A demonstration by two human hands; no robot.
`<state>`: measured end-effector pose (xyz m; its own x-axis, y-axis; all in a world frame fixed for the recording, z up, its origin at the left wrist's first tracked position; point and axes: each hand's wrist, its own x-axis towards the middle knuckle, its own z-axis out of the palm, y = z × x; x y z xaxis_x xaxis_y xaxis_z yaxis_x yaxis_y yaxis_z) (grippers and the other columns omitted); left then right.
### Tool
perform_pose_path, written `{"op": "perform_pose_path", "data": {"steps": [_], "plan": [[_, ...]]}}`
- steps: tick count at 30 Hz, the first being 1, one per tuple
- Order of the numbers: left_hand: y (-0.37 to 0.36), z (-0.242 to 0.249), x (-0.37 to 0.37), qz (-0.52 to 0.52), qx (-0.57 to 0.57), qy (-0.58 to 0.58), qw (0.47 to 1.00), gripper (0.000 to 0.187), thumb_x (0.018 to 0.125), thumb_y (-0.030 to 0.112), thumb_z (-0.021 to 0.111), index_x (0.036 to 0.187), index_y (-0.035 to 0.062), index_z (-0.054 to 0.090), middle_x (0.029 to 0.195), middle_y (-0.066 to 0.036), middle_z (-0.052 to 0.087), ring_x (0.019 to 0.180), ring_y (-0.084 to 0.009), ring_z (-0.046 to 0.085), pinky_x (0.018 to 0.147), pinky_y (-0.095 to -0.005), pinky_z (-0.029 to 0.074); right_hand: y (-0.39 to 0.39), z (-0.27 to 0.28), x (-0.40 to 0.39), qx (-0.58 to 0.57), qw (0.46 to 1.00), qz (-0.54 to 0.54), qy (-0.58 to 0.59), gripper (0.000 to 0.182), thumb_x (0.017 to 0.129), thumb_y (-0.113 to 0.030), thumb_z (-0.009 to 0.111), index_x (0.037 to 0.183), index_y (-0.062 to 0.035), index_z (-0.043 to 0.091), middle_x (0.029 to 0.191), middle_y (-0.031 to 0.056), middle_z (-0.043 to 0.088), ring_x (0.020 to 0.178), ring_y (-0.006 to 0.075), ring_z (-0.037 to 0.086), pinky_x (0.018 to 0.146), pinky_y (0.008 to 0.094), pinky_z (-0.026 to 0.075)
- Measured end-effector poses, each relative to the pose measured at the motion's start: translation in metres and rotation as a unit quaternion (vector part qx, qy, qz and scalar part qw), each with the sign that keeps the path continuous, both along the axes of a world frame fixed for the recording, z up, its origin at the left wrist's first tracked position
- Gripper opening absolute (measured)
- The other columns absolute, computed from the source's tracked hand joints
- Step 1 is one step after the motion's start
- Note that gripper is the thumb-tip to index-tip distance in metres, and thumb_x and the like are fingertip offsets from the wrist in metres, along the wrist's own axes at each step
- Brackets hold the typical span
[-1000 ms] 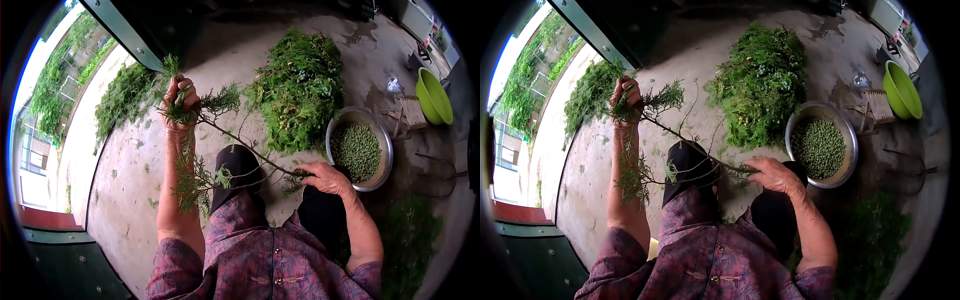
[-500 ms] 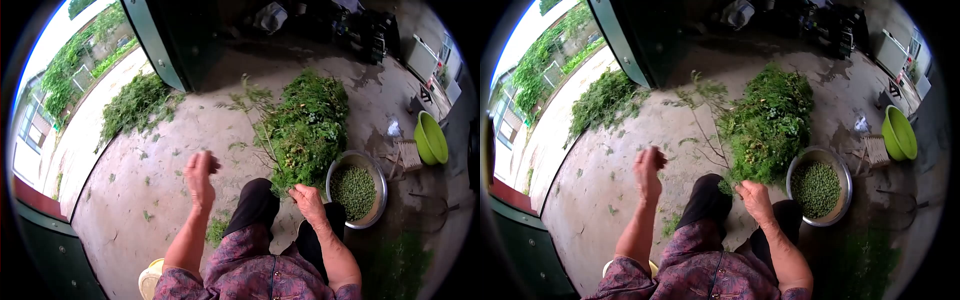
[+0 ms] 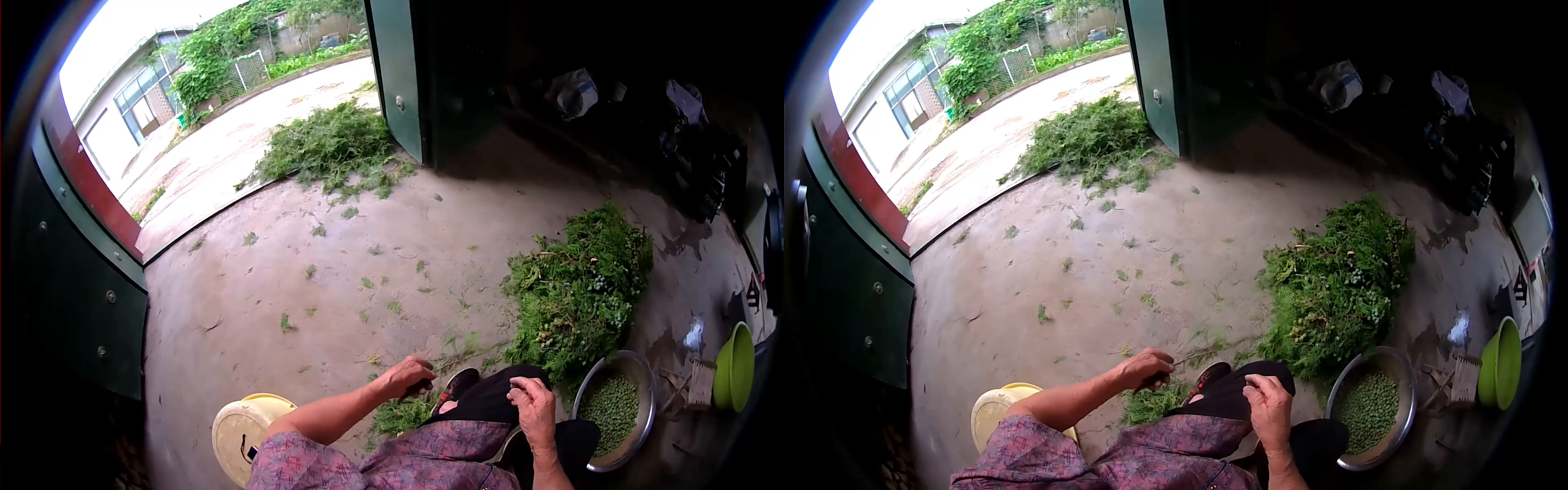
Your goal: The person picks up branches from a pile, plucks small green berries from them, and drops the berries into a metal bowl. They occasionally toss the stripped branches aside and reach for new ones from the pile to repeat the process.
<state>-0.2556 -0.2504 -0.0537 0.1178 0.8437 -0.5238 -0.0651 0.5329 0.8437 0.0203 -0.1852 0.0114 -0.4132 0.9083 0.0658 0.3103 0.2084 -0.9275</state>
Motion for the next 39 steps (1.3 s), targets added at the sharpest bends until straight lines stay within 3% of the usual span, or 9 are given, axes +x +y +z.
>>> {"op": "perform_pose_path", "data": {"steps": [3,6,8,10,12,18,22,28,39], "plan": [[-0.020,-0.029,-0.048,-0.039,-0.070,0.009,0.997,0.018,0.085,0.009,0.052,0.072,-0.0002,0.061,0.056,-0.002,0.054,0.046,-0.0072,0.051,0.040,-0.0237,0.039,0.000,0.002,-0.007,-0.080,0.995,-0.033,0.044,0.014,0.083,-0.003,0.057,0.093,0.0032,0.063,0.082,0.0074,0.060,0.067,0.0137,0.061,0.060,0.0234,0.049],[0.005,0.010,-0.117,0.249,-0.064,0.108,0.960,0.033,0.078,0.005,0.059,0.109,-0.0061,0.056,0.071,-0.007,0.060,0.046,-0.0118,0.053,0.038,-0.0247,0.039,0.003,-0.005,-0.011,-0.092,0.993,-0.046,0.058,0.014,0.084,-0.004,0.055,0.093,0.0038,0.062,0.082,0.0072,0.059,0.067,0.0133,0.061,0.059,0.0230,0.049],[0.033,0.057,-0.205,0.393,0.332,0.091,0.853,0.072,0.080,0.010,0.057,0.138,-0.0048,0.016,0.077,-0.007,0.060,0.065,-0.0158,0.059,0.057,-0.0267,0.048,0.005,-0.008,-0.014,-0.087,0.993,-0.057,0.063,0.014,0.084,-0.004,0.055,0.093,0.0040,0.062,0.083,0.0074,0.059,0.066,0.0133,0.061,0.059,0.0230,0.049],[0.055,0.155,-0.240,0.528,0.382,0.302,0.696,0.087,0.082,0.040,0.060,0.141,-0.0001,0.010,0.126,-0.024,0.046,0.117,-0.0290,0.045,0.097,-0.0342,0.035,0.007,-0.007,-0.016,-0.069,0.993,-0.076,0.062,0.014,0.084,-0.004,0.055,0.093,0.0041,0.062,0.082,0.0075,0.059,0.066,0.0132,0.060,0.059,0.0229,0.049],[0.062,0.207,-0.238,0.533,0.379,0.411,0.635,0.089,0.083,0.054,0.054,0.143,0.0040,0.010,0.141,-0.024,0.028,0.131,-0.0304,0.028,0.106,-0.0357,0.024,0.010,-0.007,-0.019,-0.067,0.991,-0.078,0.082,0.014,0.084,-0.004,0.054,0.092,0.0044,0.062,0.082,0.0074,0.059,0.067,0.0134,0.060,0.059,0.0229,0.049],[0.116,0.152,-0.151,0.368,0.421,0.174,0.811,0.046,0.089,0.026,0.056,0.124,-0.0028,0.047,0.099,-0.011,0.062,0.087,-0.0159,0.058,0.085,-0.0288,0.044,-0.004,0.008,-0.016,-0.084,0.988,-0.097,0.091,0.013,0.084,-0.003,0.054,0.091,0.0049,0.061,0.081,0.0076,0.059,0.067,0.0127,0.060,0.059,0.0231,0.049],[0.122,0.112,-0.029,0.127,0.240,0.158,0.949,0.042,0.086,0.022,0.059,0.118,-0.0042,0.052,0.095,-0.012,0.064,0.079,-0.0158,0.061,0.074,-0.0285,0.049,-0.008,-0.010,0.010,-0.092,0.986,-0.123,0.071,0.016,0.084,-0.005,0.054,0.093,0.0057,0.061,0.076,0.0079,0.061,0.062,0.0131,0.059,0.057,0.0238,0.048],[0.125,0.097,0.099,-0.097,0.298,0.127,0.941,0.037,0.083,0.017,0.056,0.113,-0.0036,0.054,0.091,-0.019,0.063,0.078,-0.0241,0.061,0.070,-0.0349,0.048,-0.007,-0.021,0.052,-0.113,0.972,-0.197,0.060,0.015,0.085,-0.004,0.053,0.093,0.0060,0.060,0.072,0.0062,0.059,0.060,0.0119,0.057,0.056,0.0239,0.047],[0.176,0.074,0.175,-0.129,0.326,0.070,0.934,0.030,0.081,0.015,0.060,0.104,-0.0033,0.057,0.076,-0.015,0.061,0.066,-0.0191,0.059,0.059,-0.0326,0.047,0.012,-0.058,0.091,-0.182,0.953,-0.236,0.049,0.013,0.081,0.000,0.053,0.090,0.0041,0.062,0.071,0.0048,0.059,0.059,0.0109,0.055,0.054,0.0237,0.045]]}}
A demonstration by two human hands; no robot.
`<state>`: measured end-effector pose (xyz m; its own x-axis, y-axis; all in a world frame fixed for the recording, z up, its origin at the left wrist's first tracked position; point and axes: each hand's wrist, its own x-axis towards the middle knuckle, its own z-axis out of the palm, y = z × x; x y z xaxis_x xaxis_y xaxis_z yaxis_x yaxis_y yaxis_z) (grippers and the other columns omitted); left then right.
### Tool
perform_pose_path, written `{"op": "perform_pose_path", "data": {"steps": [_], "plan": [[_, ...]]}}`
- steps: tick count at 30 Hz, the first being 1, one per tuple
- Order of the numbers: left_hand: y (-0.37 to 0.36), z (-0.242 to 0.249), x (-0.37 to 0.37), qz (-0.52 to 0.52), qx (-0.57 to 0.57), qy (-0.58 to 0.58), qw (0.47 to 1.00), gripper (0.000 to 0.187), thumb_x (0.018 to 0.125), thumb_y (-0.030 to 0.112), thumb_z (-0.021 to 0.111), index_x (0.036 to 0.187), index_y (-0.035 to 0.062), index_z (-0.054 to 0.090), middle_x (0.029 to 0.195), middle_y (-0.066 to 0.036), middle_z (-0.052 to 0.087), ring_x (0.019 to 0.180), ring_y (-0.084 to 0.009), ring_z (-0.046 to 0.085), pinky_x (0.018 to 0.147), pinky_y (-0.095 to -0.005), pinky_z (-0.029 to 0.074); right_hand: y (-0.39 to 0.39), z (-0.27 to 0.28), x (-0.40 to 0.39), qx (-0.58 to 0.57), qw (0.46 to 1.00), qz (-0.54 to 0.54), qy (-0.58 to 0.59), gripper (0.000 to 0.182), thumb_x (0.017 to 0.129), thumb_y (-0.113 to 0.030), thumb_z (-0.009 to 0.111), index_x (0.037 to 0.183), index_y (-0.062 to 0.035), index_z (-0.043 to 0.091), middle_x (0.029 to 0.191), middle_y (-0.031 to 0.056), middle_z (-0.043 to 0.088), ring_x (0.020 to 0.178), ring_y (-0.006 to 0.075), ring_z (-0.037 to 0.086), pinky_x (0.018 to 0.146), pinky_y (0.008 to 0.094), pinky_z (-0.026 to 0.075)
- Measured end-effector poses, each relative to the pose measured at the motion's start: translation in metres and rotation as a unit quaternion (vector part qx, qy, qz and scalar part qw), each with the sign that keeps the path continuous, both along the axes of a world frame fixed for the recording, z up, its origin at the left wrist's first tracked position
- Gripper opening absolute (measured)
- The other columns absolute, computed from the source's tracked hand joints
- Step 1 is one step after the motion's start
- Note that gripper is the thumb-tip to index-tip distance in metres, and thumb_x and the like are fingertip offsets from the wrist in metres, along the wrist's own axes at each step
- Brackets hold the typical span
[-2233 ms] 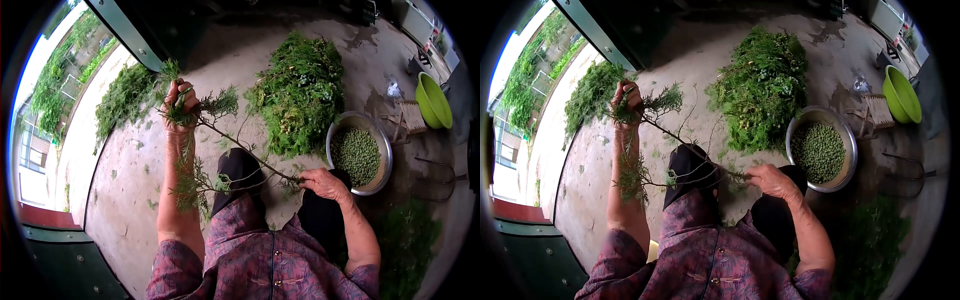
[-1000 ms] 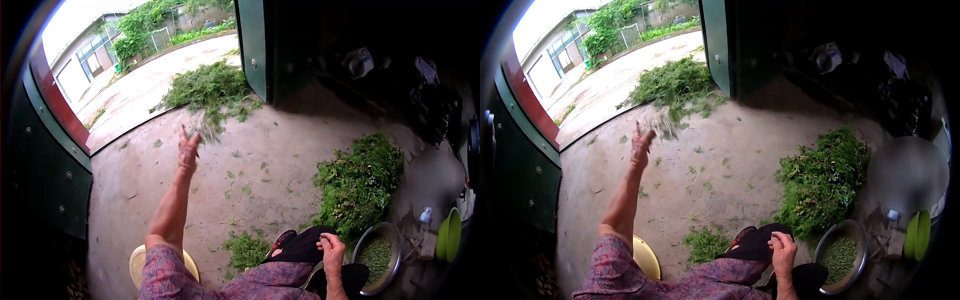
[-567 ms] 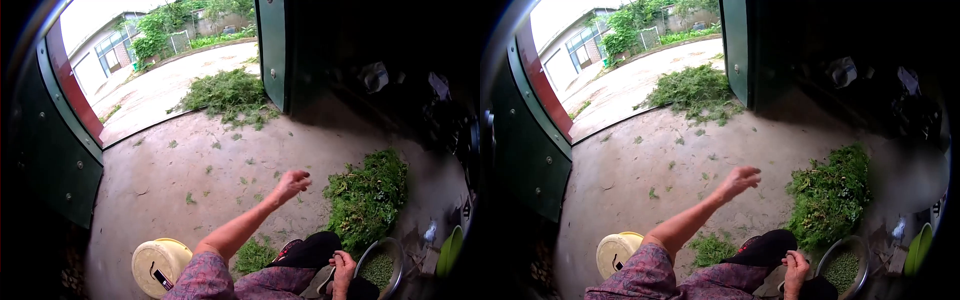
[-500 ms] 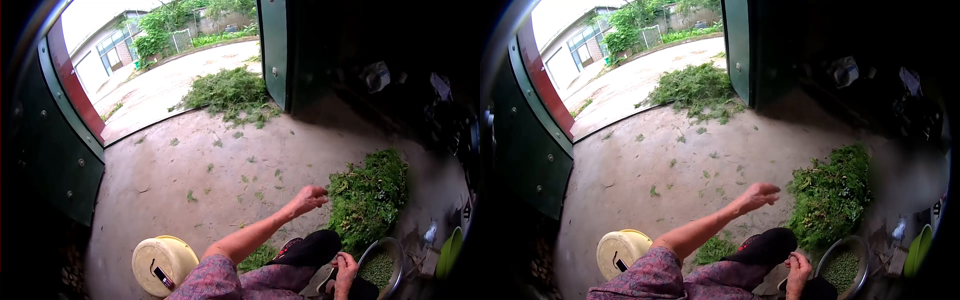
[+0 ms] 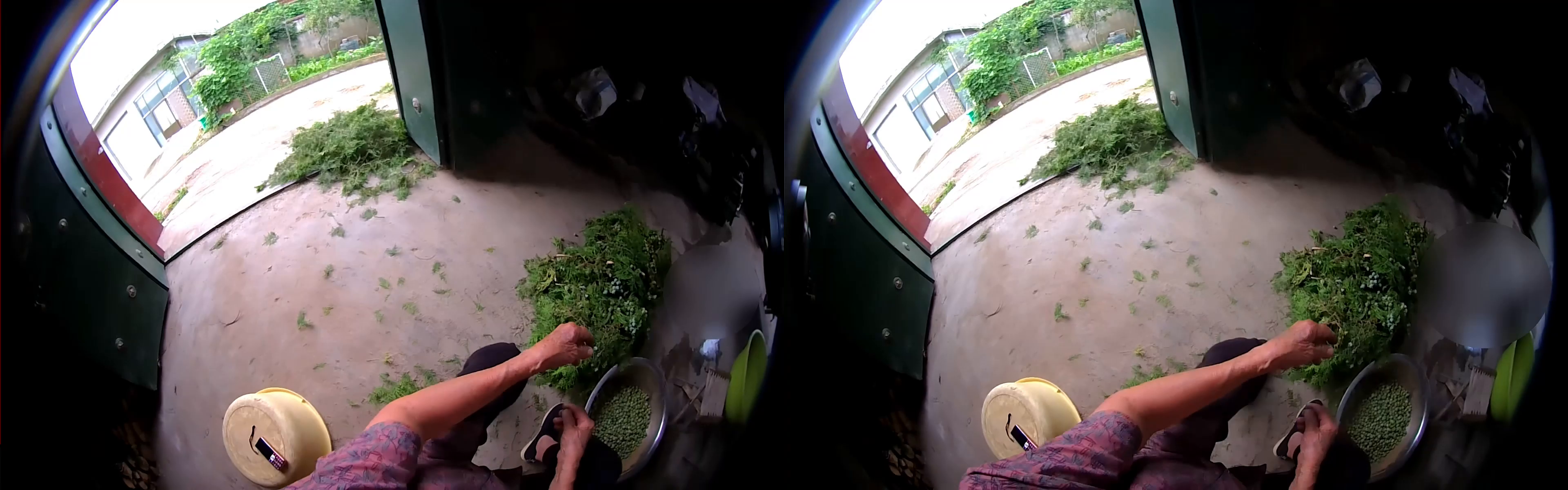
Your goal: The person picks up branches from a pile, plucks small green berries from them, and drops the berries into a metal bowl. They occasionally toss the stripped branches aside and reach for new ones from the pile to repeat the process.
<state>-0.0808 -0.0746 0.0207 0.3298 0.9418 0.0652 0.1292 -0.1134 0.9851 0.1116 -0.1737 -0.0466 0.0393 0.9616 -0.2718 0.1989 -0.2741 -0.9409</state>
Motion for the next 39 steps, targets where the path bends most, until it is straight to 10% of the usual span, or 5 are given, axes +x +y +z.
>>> {"op": "perform_pose_path", "data": {"steps": [11,17,23,30,39], "plan": [[0.080,-0.049,-0.010,0.323,-0.191,-0.344,0.861,0.027,0.087,0.014,0.057,0.110,0.0008,0.053,0.087,-0.011,0.062,0.071,-0.0175,0.060,0.066,-0.0297,0.052,0.049,-0.113,0.030,-0.157,0.984,0.034,-0.081,0.018,0.085,-0.012,0.056,0.099,-0.0010,0.061,0.073,0.0043,0.060,0.061,0.0106,0.057,0.053,0.0248,0.046],[0.092,-0.044,-0.020,0.348,-0.226,-0.372,0.830,0.024,0.090,0.013,0.052,0.111,0.0006,0.052,0.085,-0.007,0.060,0.068,-0.0126,0.057,0.066,-0.0269,0.051,0.083,-0.159,0.045,-0.227,0.969,-0.062,-0.077,0.013,0.084,-0.012,0.057,0.090,-0.0029,0.063,0.071,0.0024,0.060,0.060,0.0097,0.057,0.051,0.0241,0.045],[0.096,-0.032,-0.018,0.345,-0.230,-0.386,0.824,0.024,0.091,0.013,0.052,0.110,0.0000,0.053,0.083,-0.004,0.058,0.067,-0.0100,0.054,0.066,-0.0251,0.049,0.173,-0.179,0.031,0.136,0.933,-0.092,-0.319,0.016,0.077,-0.008,0.059,0.092,-0.0036,0.063,0.084,0.0136,0.062,0.080,0.0303,0.059,0.070,0.0375,0.047],[0.096,-0.026,-0.014,0.331,-0.260,-0.384,0.822,0.025,0.089,0.014,0.055,0.110,0.0000,0.053,0.083,-0.004,0.058,0.067,-0.0097,0.053,0.065,-0.0247,0.048,0.261,-0.174,-0.003,-0.004,0.870,0.049,-0.491,0.042,0.083,-0.025,0.059,0.120,-0.0077,0.048,0.116,0.0146,0.054,0.109,0.0328,0.047,0.091,0.0496,0.037],[0.098,-0.021,-0.001,0.321,-0.287,-0.382,0.818,0.023,0.089,0.014,0.055,0.107,0.0000,0.055,0.080,-0.004,0.058,0.066,-0.0096,0.052,0.064,-0.0245,0.047,0.260,-0.177,-0.002,0.052,0.909,-0.152,-0.385,0.020,0.084,-0.023,0.057,0.092,-0.0052,0.061,0.093,0.0153,0.059,0.091,0.0344,0.055,0.082,0.0412,0.044]]}}
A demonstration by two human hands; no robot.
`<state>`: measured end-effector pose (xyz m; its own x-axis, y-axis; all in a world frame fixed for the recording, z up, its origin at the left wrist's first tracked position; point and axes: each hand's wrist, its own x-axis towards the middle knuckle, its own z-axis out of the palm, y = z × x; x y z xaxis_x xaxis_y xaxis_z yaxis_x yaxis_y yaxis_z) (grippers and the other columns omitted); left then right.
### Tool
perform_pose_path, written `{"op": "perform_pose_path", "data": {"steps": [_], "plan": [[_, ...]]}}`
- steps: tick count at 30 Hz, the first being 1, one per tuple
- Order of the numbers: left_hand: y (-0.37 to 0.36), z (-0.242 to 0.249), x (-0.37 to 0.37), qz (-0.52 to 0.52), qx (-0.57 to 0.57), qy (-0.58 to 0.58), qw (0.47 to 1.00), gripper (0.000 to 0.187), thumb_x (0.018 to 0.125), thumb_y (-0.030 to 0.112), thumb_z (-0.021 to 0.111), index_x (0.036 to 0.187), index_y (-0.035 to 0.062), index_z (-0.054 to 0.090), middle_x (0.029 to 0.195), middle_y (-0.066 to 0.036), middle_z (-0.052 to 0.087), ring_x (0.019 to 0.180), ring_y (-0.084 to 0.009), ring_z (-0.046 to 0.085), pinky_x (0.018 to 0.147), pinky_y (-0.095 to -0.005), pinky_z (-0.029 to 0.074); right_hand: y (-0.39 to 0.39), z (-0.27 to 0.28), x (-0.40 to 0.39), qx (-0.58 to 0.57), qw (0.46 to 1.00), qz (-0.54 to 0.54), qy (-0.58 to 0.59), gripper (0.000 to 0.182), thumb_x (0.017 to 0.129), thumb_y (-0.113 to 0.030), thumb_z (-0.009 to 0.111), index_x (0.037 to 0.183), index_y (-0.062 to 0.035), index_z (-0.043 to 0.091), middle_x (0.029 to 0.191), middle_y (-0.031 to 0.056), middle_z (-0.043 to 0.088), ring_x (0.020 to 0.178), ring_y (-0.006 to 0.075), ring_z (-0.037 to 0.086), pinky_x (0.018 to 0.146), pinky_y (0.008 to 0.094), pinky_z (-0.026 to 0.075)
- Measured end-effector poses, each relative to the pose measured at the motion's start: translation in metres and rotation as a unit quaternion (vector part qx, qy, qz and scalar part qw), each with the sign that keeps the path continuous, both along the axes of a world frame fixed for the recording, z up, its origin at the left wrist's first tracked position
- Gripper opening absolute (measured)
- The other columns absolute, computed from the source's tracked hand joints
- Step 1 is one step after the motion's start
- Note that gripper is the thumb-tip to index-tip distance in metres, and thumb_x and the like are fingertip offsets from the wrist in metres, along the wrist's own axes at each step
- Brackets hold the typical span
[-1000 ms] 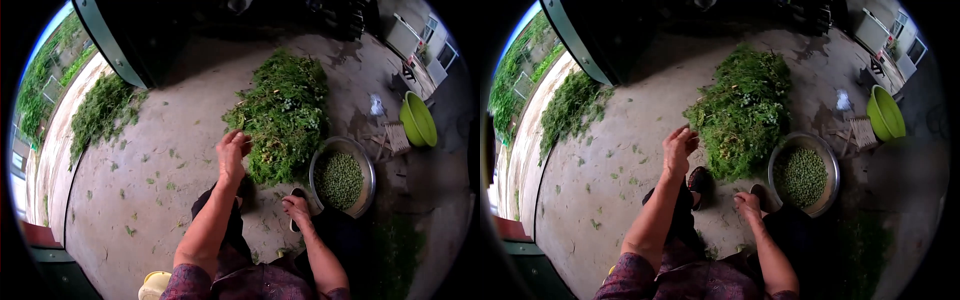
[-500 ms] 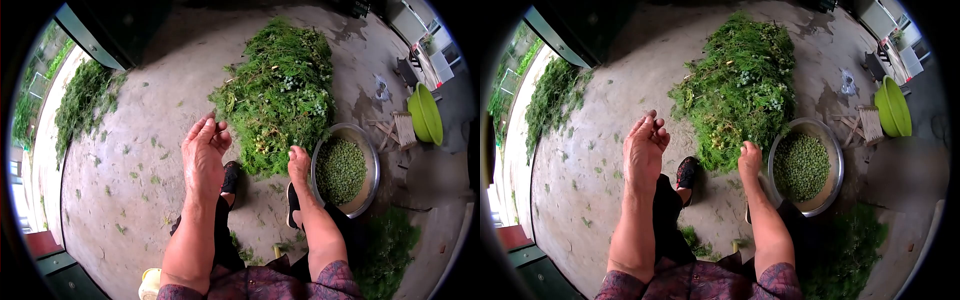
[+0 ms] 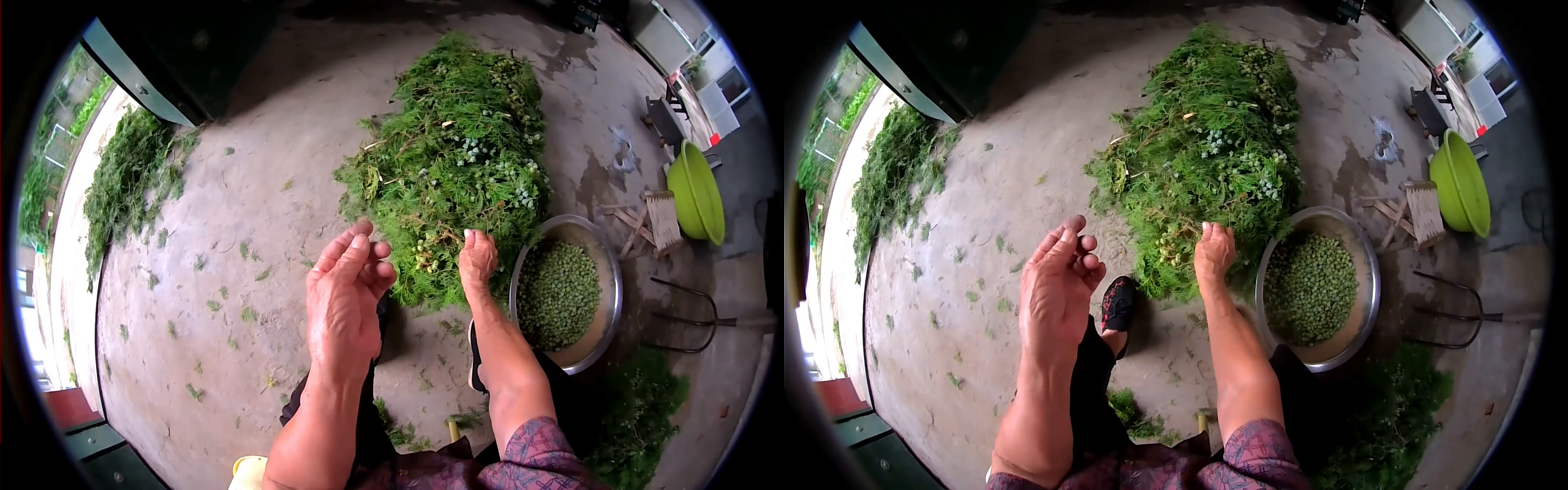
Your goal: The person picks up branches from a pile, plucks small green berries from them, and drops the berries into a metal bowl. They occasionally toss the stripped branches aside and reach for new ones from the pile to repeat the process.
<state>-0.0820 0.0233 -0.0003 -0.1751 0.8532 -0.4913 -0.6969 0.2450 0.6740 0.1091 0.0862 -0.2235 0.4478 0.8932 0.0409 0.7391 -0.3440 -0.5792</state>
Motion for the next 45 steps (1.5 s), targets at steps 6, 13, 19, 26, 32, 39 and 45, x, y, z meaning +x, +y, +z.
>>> {"op": "perform_pose_path", "data": {"steps": [6,13,19,26,32,39,45], "plan": [[-0.001,0.001,0.008,-0.024,0.000,-0.007,1.000,0.024,0.089,0.013,0.055,0.108,-0.0011,0.055,0.080,-0.005,0.059,0.065,-0.0107,0.053,0.065,-0.0245,0.047,0.031,-0.015,0.030,-0.065,0.966,0.243,-0.061,0.048,0.076,0.005,0.040,0.122,-0.0043,0.049,0.134,0.0164,0.041,0.110,0.0336,0.051,0.088,0.0389,0.045],[0.003,0.002,0.016,-0.043,-0.008,-0.002,0.999,0.024,0.089,0.012,0.055,0.108,-0.0019,0.055,0.081,-0.007,0.059,0.066,-0.0123,0.054,0.065,-0.0246,0.047,0.036,-0.029,0.045,0.002,0.972,0.234,0.022,0.027,0.074,0.005,0.047,0.097,0.0033,0.061,0.109,0.0228,0.057,0.095,0.0384,0.057,0.081,0.0394,0.048],[0.003,-0.007,0.021,-0.070,-0.023,0.048,0.996,0.026,0.088,0.013,0.056,0.110,-0.0015,0.055,0.088,-0.008,0.061,0.073,-0.0118,0.057,0.068,-0.0239,0.046,-0.026,0.064,0.025,0.217,0.951,0.219,0.015,0.020,0.076,0.008,0.050,0.089,0.0013,0.064,0.090,0.0162,0.064,0.080,0.0295,0.064,0.068,0.0323,0.051],[-0.002,-0.030,0.047,-0.199,-0.036,0.070,0.977,0.032,0.085,0.025,0.061,0.107,0.0019,0.055,0.096,-0.006,0.062,0.090,-0.0157,0.058,0.079,-0.0289,0.044,-0.092,0.178,0.001,0.238,0.912,0.335,0.003,0.027,0.072,0.012,0.051,0.095,0.0031,0.061,0.093,0.0166,0.061,0.083,0.0294,0.062,0.070,0.0328,0.051],[-0.006,-0.017,0.057,-0.248,0.005,-0.039,0.968,0.023,0.078,0.007,0.066,0.098,-0.0018,0.058,0.088,-0.011,0.061,0.076,-0.0202,0.059,0.067,-0.0322,0.050,-0.132,0.214,-0.018,0.272,0.848,0.449,-0.069,0.027,0.063,0.003,0.057,0.091,0.0039,0.059,0.090,0.0127,0.058,0.078,0.0256,0.057,0.066,0.0313,0.050],[-0.011,-0.008,0.055,-0.231,0.007,0.035,0.972,0.015,0.076,0.005,0.067,0.089,-0.0024,0.063,0.080,-0.011,0.065,0.067,-0.0186,0.062,0.060,-0.0298,0.051,-0.132,0.241,-0.004,0.223,0.890,0.289,0.274,0.023,0.079,0.000,0.063,0.102,-0.0028,0.061,0.092,0.0093,0.062,0.062,0.0109,0.059,0.054,0.0228,0.050],[-0.023,0.002,0.073,-0.244,0.121,0.100,0.957,0.025,0.075,0.002,0.068,0.098,-0.0036,0.061,0.090,-0.008,0.064,0.077,-0.0152,0.061,0.069,-0.0270,0.050,-0.088,0.212,0.010,0.288,0.928,0.228,0.067,0.021,0.079,-0.006,0.066,0.099,-0.0032,0.059,0.074,0.0072,0.058,0.058,0.0098,0.054,0.047,0.0235,0.044]]}}
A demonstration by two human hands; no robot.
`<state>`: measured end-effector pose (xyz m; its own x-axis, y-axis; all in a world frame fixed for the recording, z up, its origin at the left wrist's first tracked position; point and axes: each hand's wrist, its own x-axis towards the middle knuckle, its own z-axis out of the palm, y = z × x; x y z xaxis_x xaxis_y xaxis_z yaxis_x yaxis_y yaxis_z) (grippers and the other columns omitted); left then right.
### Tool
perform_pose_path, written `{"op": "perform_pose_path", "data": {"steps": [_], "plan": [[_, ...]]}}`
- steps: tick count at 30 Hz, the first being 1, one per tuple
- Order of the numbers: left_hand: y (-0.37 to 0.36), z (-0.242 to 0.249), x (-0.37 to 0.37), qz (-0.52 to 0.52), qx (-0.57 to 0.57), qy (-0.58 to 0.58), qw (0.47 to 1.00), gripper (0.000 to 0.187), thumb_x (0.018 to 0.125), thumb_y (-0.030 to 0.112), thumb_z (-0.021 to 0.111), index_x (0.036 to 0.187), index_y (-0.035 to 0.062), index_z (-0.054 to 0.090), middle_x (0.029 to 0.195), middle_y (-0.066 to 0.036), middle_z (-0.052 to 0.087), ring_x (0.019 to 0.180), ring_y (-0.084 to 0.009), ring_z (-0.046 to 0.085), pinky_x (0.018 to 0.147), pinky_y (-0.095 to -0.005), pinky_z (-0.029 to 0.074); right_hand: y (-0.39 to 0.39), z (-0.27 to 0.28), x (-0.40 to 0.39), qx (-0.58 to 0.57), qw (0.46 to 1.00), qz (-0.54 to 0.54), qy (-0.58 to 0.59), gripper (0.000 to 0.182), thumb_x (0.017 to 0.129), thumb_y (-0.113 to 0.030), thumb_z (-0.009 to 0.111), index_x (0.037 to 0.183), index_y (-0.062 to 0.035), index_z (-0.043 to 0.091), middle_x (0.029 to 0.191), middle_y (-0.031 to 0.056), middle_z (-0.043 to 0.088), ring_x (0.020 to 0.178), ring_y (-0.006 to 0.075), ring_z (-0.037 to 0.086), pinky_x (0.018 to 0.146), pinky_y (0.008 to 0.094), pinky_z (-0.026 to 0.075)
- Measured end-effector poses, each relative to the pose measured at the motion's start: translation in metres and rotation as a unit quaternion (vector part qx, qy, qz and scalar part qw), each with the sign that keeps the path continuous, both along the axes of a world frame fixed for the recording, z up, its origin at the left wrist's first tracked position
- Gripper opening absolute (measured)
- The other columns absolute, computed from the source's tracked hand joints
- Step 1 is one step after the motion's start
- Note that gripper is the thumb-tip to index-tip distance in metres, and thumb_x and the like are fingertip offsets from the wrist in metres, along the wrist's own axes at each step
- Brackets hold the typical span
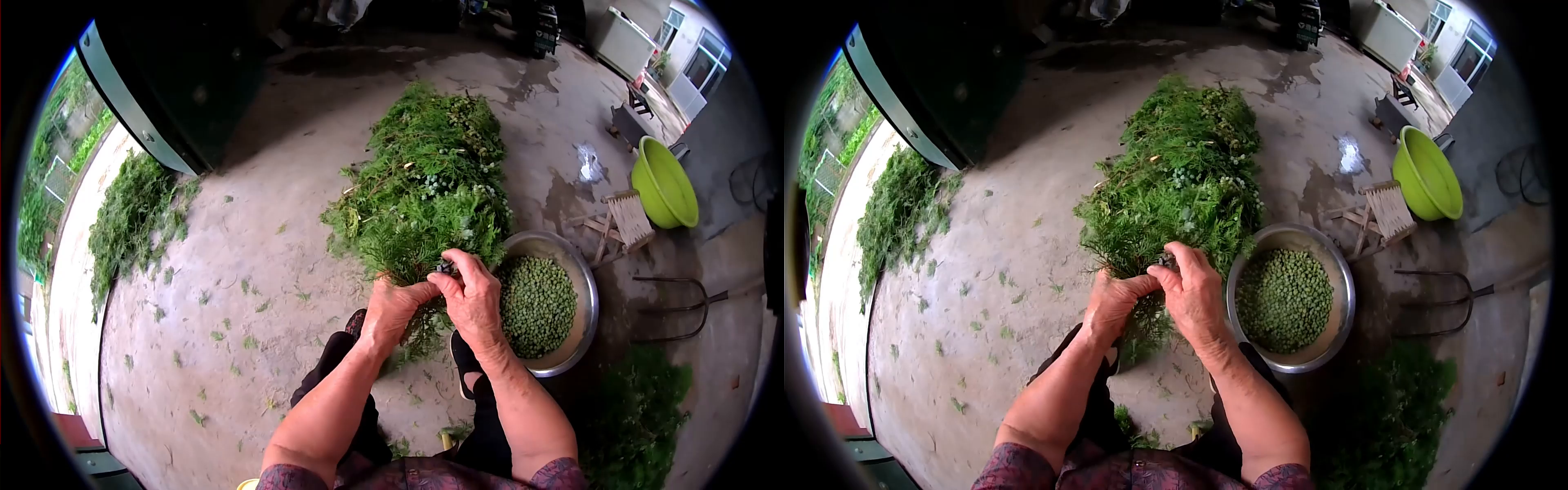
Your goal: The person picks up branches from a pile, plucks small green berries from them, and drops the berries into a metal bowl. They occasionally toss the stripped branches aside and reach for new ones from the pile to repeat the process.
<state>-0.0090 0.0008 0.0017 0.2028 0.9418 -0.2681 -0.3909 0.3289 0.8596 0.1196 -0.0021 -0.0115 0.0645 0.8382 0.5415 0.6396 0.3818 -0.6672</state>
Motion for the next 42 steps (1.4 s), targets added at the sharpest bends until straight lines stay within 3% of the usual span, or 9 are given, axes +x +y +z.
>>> {"op": "perform_pose_path", "data": {"steps": [5,9,12,16,23,31,33,35,42], "plan": [[0.000,0.007,0.006,0.018,-0.077,0.014,0.997,0.019,0.074,0.002,0.068,0.092,-0.0003,0.062,0.081,-0.008,0.065,0.069,-0.0165,0.062,0.062,-0.0282,0.051,-0.003,0.001,0.003,-0.119,0.978,0.019,0.169,0.012,0.088,-0.011,0.057,0.093,-0.0013,0.058,0.067,0.0049,0.056,0.044,0.0066,0.048,0.039,0.0212,0.037],[0.005,0.004,0.002,0.023,-0.123,-0.047,0.991,0.018,0.076,0.000,0.065,0.094,-0.0024,0.061,0.081,-0.010,0.065,0.068,-0.0179,0.063,0.060,-0.0300,0.052,-0.011,0.039,0.025,-0.220,0.819,0.107,0.520,0.015,0.089,-0.012,0.052,0.100,-0.0023,0.052,0.085,0.0081,0.059,0.059,0.0117,0.060,0.046,0.0191,0.043],[0.008,-0.005,0.004,0.047,-0.121,-0.099,0.987,0.016,0.078,-0.001,0.064,0.094,-0.0036,0.061,0.083,-0.011,0.066,0.068,-0.0194,0.063,0.064,-0.0317,0.054,-0.012,0.034,0.034,-0.186,0.755,0.086,0.623,0.011,0.088,-0.009,0.055,0.095,-0.0015,0.052,0.081,0.0071,0.059,0.062,0.0128,0.059,0.050,0.0218,0.044],[0.010,-0.010,0.006,0.031,-0.137,-0.116,0.983,0.016,0.078,-0.004,0.062,0.094,-0.0043,0.061,0.084,-0.010,0.066,0.073,-0.0198,0.063,0.068,-0.0323,0.054,-0.013,0.009,0.035,-0.225,0.770,0.051,0.595,0.005,0.087,-0.008,0.058,0.088,-0.0038,0.056,0.072,0.0010,0.054,0.057,0.0089,0.051,0.045,0.0198,0.038],[0.003,0.000,0.017,0.038,-0.158,-0.092,0.982,0.019,0.076,-0.004,0.065,0.094,-0.0023,0.060,0.082,-0.008,0.064,0.068,-0.0186,0.062,0.064,-0.0296,0.054,-0.002,0.013,0.025,-0.076,0.969,-0.096,0.214,0.022,0.073,-0.008,0.074,0.086,-0.0003,0.058,0.069,0.0019,0.054,0.058,0.0086,0.049,0.052,0.0218,0.041],[0.001,0.000,0.017,0.020,-0.133,-0.021,0.991,0.018,0.075,0.006,0.071,0.089,0.0009,0.061,0.073,-0.005,0.062,0.059,-0.0138,0.058,0.055,-0.0248,0.049,0.001,0.009,0.027,-0.017,0.993,-0.099,0.062,0.019,0.073,-0.006,0.071,0.086,-0.0001,0.057,0.071,0.0060,0.057,0.065,0.0159,0.057,0.061,0.0282,0.047],[-0.001,0.002,0.014,0.011,-0.156,-0.030,0.987,0.017,0.076,0.010,0.071,0.086,0.0013,0.061,0.070,-0.005,0.061,0.058,-0.0136,0.058,0.054,-0.0247,0.048,-0.001,0.011,0.031,-0.136,0.943,-0.040,0.301,0.013,0.077,-0.005,0.067,0.084,-0.0006,0.057,0.070,0.0038,0.056,0.060,0.0125,0.054,0.053,0.0254,0.043],[-0.002,0.005,0.014,-0.001,-0.174,-0.028,0.984,0.016,0.076,0.012,0.071,0.084,0.0016,0.061,0.068,-0.004,0.061,0.057,-0.0136,0.057,0.054,-0.0246,0.048,-0.002,0.014,0.037,-0.243,0.820,0.023,0.517,0.008,0.080,-0.004,0.064,0.082,-0.0011,0.057,0.069,0.0017,0.055,0.054,0.0092,0.051,0.045,0.0226,0.039],[-0.005,0.013,0.016,-0.008,-0.179,-0.020,0.984,0.016,0.077,0.007,0.069,0.087,0.0007,0.060,0.069,-0.005,0.061,0.055,-0.0141,0.057,0.052,-0.0258,0.048,-0.004,0.019,0.032,-0.216,0.867,0.021,0.449,0.019,0.082,-0.011,0.065,0.095,-0.0017,0.055,0.074,0.0005,0.055,0.053,0.0060,0.048,0.043,0.0191,0.038]]}}
